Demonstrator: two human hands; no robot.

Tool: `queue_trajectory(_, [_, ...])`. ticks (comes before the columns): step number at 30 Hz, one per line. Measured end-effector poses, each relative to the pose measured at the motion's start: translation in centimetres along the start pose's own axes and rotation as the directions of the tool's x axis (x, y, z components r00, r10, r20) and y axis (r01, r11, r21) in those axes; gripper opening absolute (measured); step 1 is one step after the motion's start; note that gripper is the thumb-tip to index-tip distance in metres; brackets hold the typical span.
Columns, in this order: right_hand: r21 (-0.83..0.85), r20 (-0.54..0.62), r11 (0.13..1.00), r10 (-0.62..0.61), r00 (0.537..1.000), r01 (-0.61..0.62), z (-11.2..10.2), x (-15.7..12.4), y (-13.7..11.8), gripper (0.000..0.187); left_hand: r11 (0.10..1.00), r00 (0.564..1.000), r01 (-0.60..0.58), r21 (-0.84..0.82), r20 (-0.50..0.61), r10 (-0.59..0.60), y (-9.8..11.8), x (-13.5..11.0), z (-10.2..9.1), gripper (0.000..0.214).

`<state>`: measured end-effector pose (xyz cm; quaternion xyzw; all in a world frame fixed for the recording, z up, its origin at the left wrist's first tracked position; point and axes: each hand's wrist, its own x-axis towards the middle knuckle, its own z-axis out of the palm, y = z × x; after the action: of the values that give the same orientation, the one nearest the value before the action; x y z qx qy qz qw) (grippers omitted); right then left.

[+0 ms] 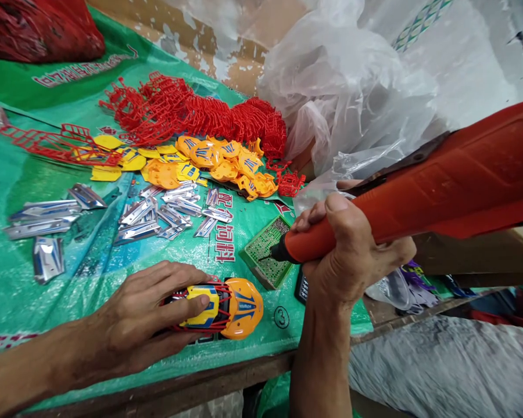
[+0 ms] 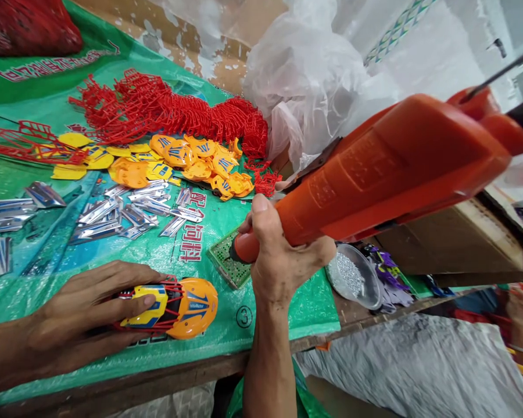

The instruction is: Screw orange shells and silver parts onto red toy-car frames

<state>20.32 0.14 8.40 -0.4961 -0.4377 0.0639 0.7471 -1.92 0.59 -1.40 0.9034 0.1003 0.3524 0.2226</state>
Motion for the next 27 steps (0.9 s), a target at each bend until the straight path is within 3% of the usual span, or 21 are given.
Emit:
queue_trajectory(8, [-0.016, 0.017, 1.0, 0.01, 1.0, -0.01, 0.0, 0.1, 0.2, 0.01, 0.998, 0.997, 0.037, 0.059, 0.063, -0.041, 0.1, -0.2, -0.3, 0.022])
queue_trajectory(16, [-0.046, -0.006, 0.998, 0.04, 0.999, -0.04, 0.1, 0.1, -0.1, 0.013, 1.0, 0.997, -0.014, 0.016, -0.071, 0.015, 0.1, 0.3, 0.1, 0.023])
queue_trajectory(27, [0.004, -0.024, 1.0, -0.03, 0.999, 0.03, 0.7, 0.9, -2.5, 0.009, 0.997, 0.997, -0.006, -0.076, -0.073, 0.001, -0.1, -0.1, 0.5, 0.028])
